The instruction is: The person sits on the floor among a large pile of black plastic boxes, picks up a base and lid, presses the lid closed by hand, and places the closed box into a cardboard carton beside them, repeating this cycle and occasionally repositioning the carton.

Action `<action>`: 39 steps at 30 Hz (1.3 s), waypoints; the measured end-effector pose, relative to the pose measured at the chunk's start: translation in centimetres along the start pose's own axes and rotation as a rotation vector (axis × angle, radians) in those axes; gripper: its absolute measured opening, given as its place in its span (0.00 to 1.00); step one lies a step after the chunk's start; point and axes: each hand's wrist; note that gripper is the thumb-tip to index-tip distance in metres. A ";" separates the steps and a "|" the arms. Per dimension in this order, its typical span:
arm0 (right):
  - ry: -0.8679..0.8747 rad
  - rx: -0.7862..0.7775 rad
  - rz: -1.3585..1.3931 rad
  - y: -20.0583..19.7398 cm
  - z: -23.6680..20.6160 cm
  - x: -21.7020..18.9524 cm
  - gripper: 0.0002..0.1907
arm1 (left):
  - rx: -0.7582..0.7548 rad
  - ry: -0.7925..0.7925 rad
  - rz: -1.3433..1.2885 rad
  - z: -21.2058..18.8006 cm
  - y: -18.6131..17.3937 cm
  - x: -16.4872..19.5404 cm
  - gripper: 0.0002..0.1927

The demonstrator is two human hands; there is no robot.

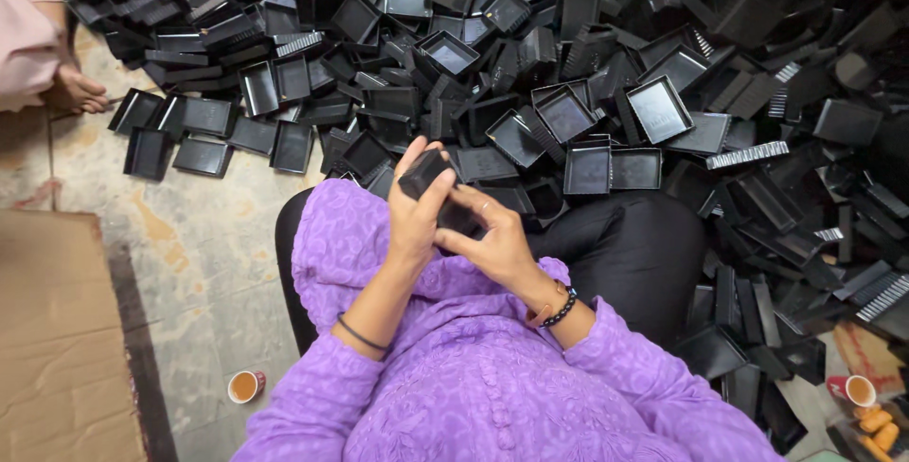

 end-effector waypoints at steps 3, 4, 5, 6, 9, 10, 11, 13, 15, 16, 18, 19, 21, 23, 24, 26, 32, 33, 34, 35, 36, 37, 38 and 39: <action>0.401 -0.046 0.510 -0.8 -0.4 1.9 0.28 | -0.001 -0.083 -0.152 -0.9 -0.8 0.8 0.35; 0.461 -0.042 0.520 -1.0 -0.6 2.7 0.26 | -0.018 -0.106 -0.204 -1.3 -1.1 1.0 0.34; 0.521 -0.037 0.531 -1.1 -0.9 3.4 0.25 | -0.035 -0.129 -0.254 -1.6 -1.4 1.1 0.34; 0.581 -0.034 0.541 -1.2 -1.0 4.0 0.24 | -0.026 -0.118 -0.216 -1.9 -1.7 1.0 0.34; 0.614 -0.041 0.535 -1.3 -1.3 5.4 0.23 | -0.008 -0.126 -0.115 -2.4 -2.3 0.3 0.33; 0.604 -0.038 0.494 -1.6 -1.3 5.6 0.23 | -0.014 -0.152 -0.090 -2.4 -2.6 0.0 0.32; 0.597 -0.033 0.453 -2.0 -1.2 5.7 0.23 | -0.018 -0.180 -0.065 -2.4 -2.9 -0.3 0.32; 0.543 -0.067 0.307 -3.2 -0.9 5.6 0.24 | 0.065 -0.222 0.121 -2.0 -3.6 -0.7 0.29; 0.439 -0.145 0.102 -4.4 -0.7 5.4 0.25 | 0.070 -0.227 0.322 -1.7 -4.4 -0.9 0.25; 0.482 -0.156 0.148 -4.7 -0.7 5.3 0.25 | 0.034 -0.215 0.432 -1.7 -4.7 -0.9 0.23; 0.574 -0.188 0.236 -4.7 -1.2 5.3 0.25 | -0.003 -0.106 0.636 -2.1 -4.9 -0.8 0.20; 0.554 -0.180 0.250 -4.5 -1.5 5.4 0.25 | -0.007 -0.008 0.732 -2.5 -4.9 -0.9 0.18; 0.511 -0.164 0.277 -3.7 -2.2 5.6 0.25 | 0.007 0.098 0.817 -3.3 -4.5 -1.1 0.17; 0.602 -0.135 0.122 -3.2 -2.8 5.8 0.23 | 0.042 0.113 0.800 -3.9 -4.1 -1.2 0.17; 0.644 -0.118 0.046 -3.1 -2.9 5.9 0.23 | 0.039 0.046 0.790 -3.9 -4.0 -1.3 0.17; 0.580 -0.110 -0.005 -3.1 -2.8 6.3 0.22 | 0.026 -0.083 0.768 -3.7 -3.9 -1.2 0.17; 0.490 0.099 0.003 -4.7 -1.4 7.5 0.21 | 0.070 0.246 0.890 -1.6 -5.6 1.5 0.19; 0.498 0.143 -0.009 -5.0 -1.3 7.7 0.21 | 0.103 0.259 0.899 -1.4 -6.0 2.2 0.18; 0.501 0.154 0.017 -5.3 -1.3 7.9 0.21 | 0.135 0.272 0.907 -1.2 -6.6 3.1 0.18; 0.504 0.165 0.042 -5.5 -1.3 8.1 0.21 | 0.167 0.285 0.915 -1.1 -7.3 3.9 0.17; 0.505 0.178 0.068 -5.7 -1.2 8.2 0.21 | 0.217 0.333 0.927 -1.0 -8.0 4.8 0.17; 0.501 0.180 0.058 -5.8 -1.2 8.4 0.21 | 0.268 0.380 0.938 -1.0 -8.9 5.6 0.17; 0.497 0.183 0.050 -5.8 -1.2 8.5 0.21 | 0.326 0.335 0.878 -1.0 -9.9 6.5 0.19; 0.494 0.186 0.041 -5.8 -1.2 8.6 0.21 | 0.384 0.289 0.817 -0.9 -11.0 7.3 0.22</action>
Point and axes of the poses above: each hand's wrist, its own z-axis towards the middle knuckle, its own y-axis out of the palm, x = y × z, and after that the axes turned 2 degrees about x, right-handed
